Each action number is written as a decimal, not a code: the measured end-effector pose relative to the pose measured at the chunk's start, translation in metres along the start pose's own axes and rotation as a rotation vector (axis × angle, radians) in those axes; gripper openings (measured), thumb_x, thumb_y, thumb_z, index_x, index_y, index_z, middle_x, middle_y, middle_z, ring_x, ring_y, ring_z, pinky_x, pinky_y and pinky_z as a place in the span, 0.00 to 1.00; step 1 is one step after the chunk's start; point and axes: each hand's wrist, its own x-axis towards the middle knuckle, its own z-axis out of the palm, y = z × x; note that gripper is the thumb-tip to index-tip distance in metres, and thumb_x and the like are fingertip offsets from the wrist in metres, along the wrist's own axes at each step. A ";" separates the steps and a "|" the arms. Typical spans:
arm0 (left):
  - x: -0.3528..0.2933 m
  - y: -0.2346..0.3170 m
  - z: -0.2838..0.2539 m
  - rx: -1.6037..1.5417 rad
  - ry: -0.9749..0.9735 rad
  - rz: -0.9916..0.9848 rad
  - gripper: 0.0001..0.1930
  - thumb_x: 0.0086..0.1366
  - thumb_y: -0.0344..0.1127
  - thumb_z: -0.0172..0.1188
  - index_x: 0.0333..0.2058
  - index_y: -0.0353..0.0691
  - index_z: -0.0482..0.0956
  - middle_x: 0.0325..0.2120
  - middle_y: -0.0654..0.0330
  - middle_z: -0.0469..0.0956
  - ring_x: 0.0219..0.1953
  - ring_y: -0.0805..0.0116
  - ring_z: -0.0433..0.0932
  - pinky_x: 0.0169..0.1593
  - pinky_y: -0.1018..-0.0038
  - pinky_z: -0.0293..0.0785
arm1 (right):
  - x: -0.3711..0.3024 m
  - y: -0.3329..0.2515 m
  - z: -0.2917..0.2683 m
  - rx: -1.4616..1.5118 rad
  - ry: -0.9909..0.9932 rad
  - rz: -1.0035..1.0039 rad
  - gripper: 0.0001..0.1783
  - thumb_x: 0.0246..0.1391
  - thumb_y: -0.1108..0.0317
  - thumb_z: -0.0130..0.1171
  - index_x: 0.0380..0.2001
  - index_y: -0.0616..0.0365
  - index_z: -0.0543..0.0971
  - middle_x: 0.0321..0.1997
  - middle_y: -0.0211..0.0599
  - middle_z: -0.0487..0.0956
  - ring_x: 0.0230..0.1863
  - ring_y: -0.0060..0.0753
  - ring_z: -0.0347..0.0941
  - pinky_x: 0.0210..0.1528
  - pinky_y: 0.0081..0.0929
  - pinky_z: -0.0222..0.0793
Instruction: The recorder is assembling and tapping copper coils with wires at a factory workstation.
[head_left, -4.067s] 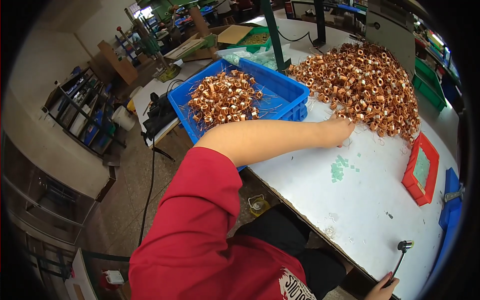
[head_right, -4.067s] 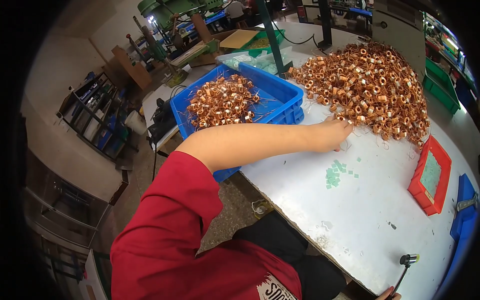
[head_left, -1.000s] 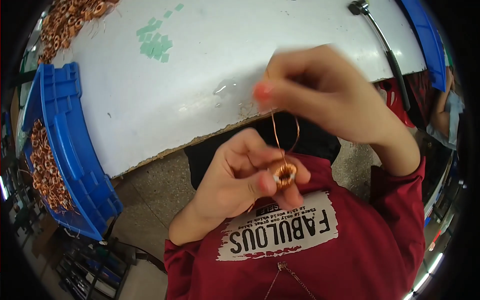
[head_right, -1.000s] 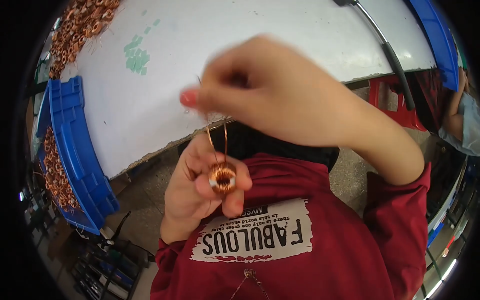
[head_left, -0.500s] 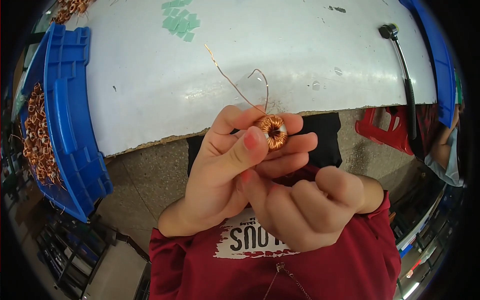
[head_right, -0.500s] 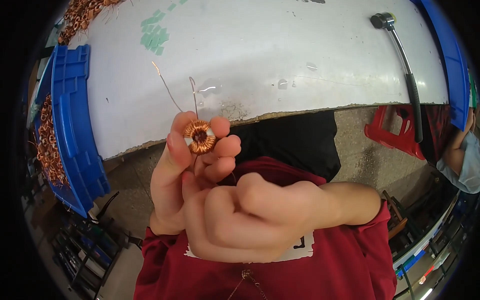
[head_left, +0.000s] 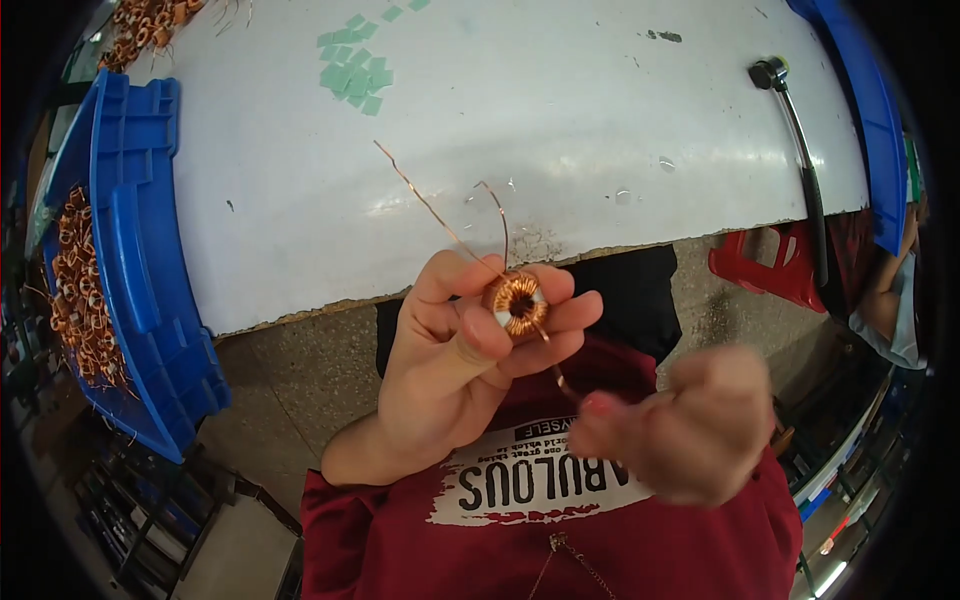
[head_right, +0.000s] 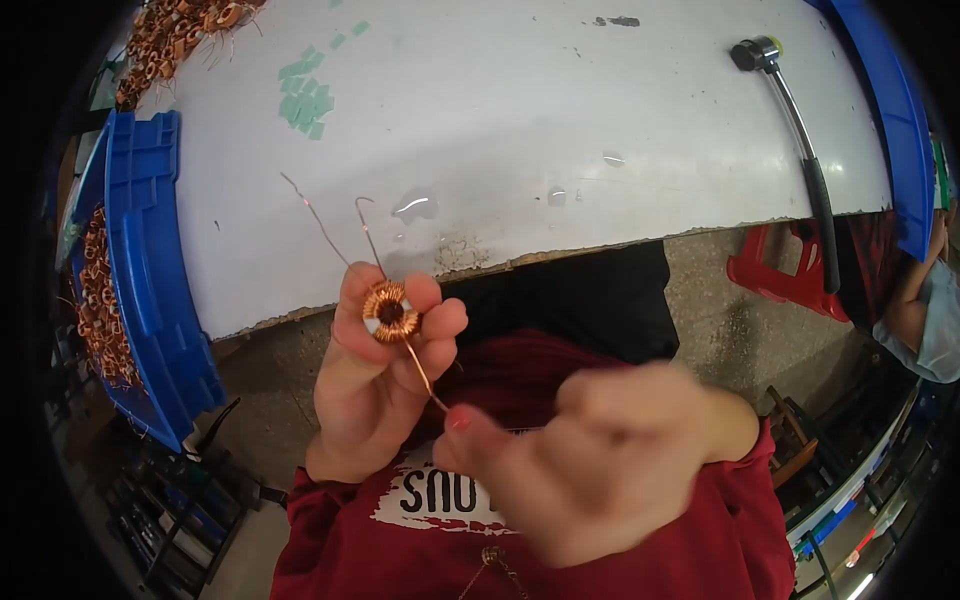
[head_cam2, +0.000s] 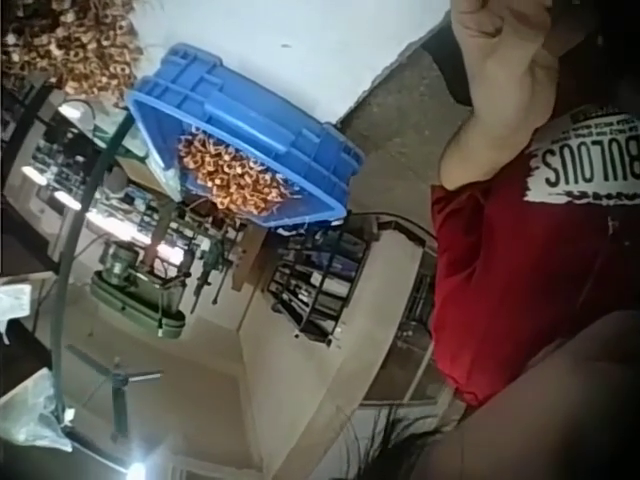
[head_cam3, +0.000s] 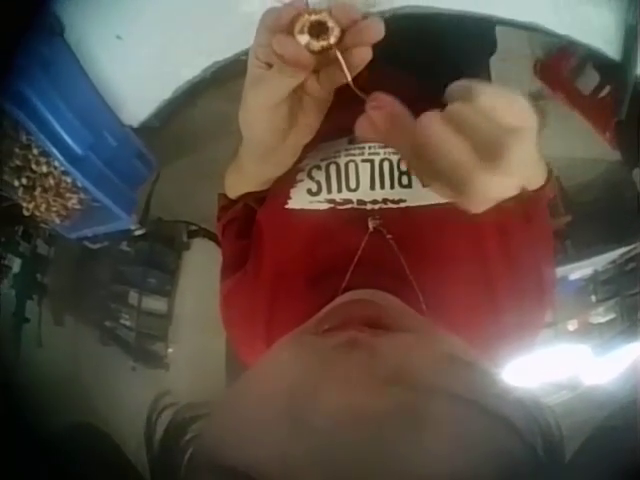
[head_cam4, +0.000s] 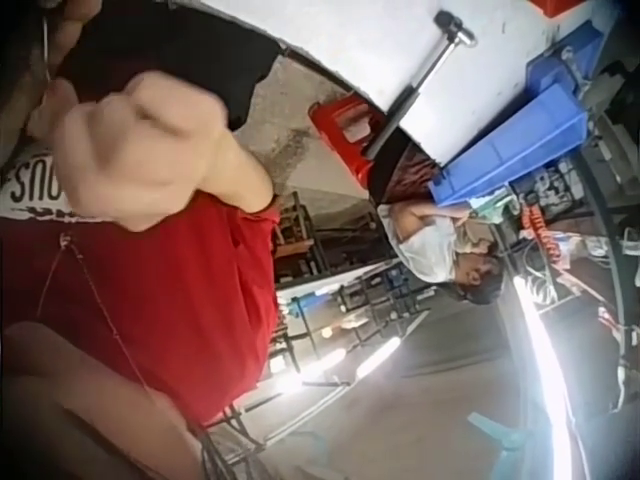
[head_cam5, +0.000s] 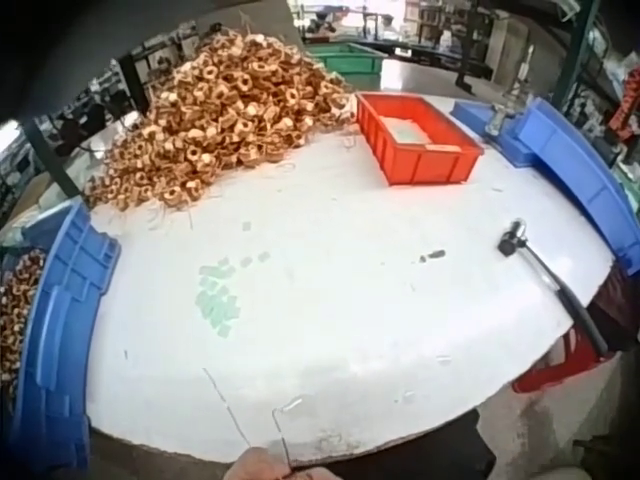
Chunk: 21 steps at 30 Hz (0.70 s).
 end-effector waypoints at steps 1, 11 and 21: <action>-0.002 0.001 0.000 0.018 0.007 -0.001 0.15 0.67 0.30 0.51 0.51 0.47 0.65 0.52 0.42 0.69 0.56 0.45 0.70 0.53 0.63 0.76 | -0.008 0.007 0.013 0.051 0.112 -0.299 0.10 0.41 0.71 0.66 0.13 0.54 0.76 0.14 0.21 0.65 0.16 0.18 0.55 0.16 0.12 0.51; 0.006 0.003 -0.001 0.005 0.081 -0.028 0.17 0.67 0.29 0.51 0.53 0.45 0.60 0.52 0.39 0.68 0.54 0.45 0.72 0.51 0.67 0.78 | -0.030 0.011 0.025 -0.310 -0.018 -0.464 0.07 0.43 0.75 0.59 0.21 0.51 0.72 0.29 0.21 0.69 0.27 0.18 0.55 0.22 0.16 0.49; 0.006 0.007 0.021 0.501 0.012 0.025 0.17 0.62 0.19 0.55 0.43 0.39 0.56 0.43 0.40 0.75 0.44 0.56 0.79 0.45 0.75 0.78 | 0.038 0.039 -0.001 1.265 -0.431 1.268 0.24 0.63 0.54 0.45 0.32 0.67 0.80 0.15 0.27 0.67 0.15 0.17 0.54 0.18 0.10 0.48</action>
